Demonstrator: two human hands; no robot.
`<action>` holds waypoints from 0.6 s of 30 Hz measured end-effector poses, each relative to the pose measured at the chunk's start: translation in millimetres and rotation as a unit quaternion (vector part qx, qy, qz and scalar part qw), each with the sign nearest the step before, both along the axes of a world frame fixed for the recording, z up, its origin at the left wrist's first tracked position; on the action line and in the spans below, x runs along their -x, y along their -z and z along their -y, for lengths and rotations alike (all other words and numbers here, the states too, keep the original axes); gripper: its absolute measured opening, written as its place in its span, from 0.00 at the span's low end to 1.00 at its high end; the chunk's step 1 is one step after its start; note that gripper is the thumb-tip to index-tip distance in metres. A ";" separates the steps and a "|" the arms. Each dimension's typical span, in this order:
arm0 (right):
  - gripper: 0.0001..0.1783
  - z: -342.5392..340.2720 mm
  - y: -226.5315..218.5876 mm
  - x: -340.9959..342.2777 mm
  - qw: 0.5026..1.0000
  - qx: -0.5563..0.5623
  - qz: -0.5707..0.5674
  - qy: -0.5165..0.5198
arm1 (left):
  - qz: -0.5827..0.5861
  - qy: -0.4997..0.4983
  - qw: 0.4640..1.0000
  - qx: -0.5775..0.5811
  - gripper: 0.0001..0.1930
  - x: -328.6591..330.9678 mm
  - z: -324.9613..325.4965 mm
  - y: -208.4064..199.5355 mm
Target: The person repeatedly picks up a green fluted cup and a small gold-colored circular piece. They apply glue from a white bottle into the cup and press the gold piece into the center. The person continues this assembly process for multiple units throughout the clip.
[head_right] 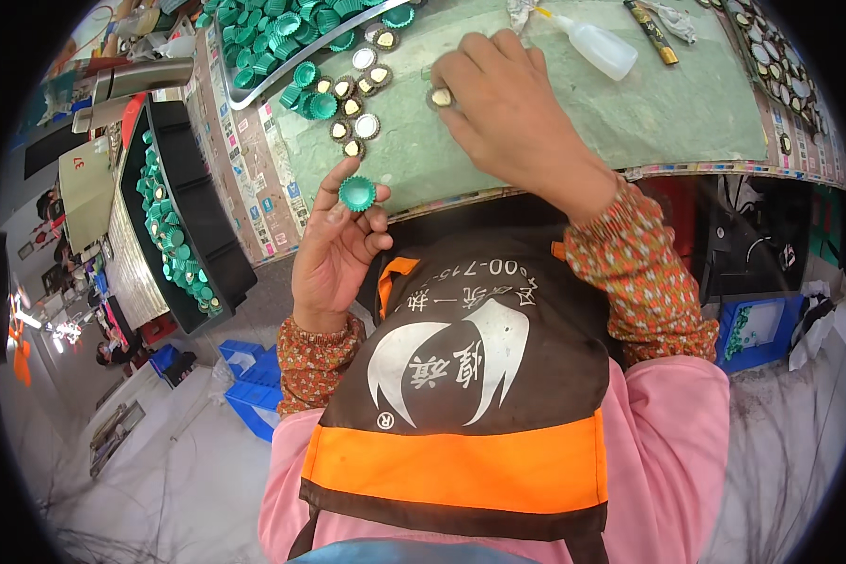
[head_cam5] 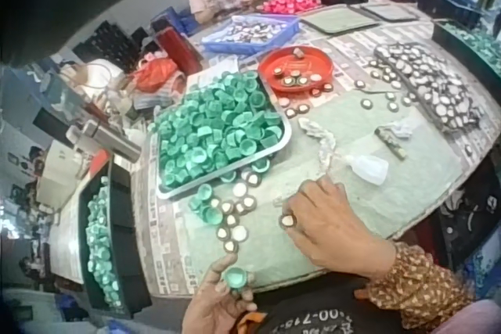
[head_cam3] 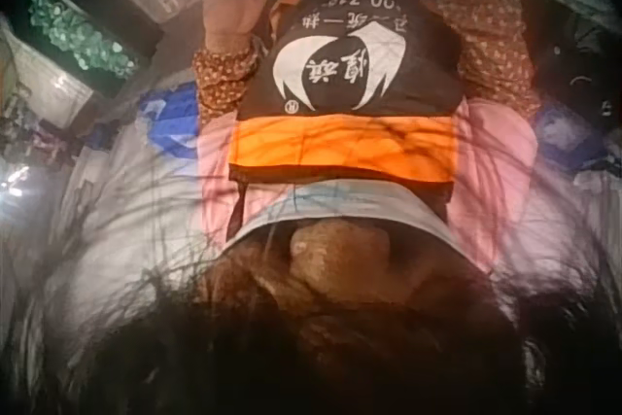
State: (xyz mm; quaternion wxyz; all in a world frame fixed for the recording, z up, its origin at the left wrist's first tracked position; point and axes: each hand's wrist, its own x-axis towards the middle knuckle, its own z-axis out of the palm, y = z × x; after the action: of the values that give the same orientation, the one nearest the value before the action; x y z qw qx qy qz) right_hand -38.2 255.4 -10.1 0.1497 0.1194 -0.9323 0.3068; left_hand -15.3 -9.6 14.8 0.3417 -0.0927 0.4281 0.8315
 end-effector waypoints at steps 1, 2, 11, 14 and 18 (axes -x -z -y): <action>0.14 -0.5 -3.1 -7.2 1.000 0.002 0.006 -0.011 | 0.000 0.003 1.000 0.000 0.28 0.7 0.7 1.7; 0.14 0.1 -2.1 -12.8 1.000 -0.007 0.020 -0.015 | 0.000 0.005 1.000 0.001 0.28 1.8 1.6 3.5; 0.16 1.1 8.7 -29.0 0.999 -0.006 0.053 -0.008 | 0.011 0.022 1.000 0.009 0.28 -0.4 -0.6 9.8; 0.16 1.3 8.9 -28.9 0.999 0.011 0.048 -0.021 | 0.015 0.015 1.000 -0.003 0.29 -2.2 0.8 10.0; 0.17 4.5 -8.1 -36.2 0.993 0.090 0.031 -0.065 | 0.023 0.014 0.999 -0.019 0.30 -4.3 0.2 12.3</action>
State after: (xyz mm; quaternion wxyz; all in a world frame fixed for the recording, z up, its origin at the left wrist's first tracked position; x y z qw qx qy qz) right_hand -2.0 250.9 -2.0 0.1109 0.1563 -0.8955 0.4018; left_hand -11.0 -9.7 2.5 0.3650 -0.0992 0.4060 0.8319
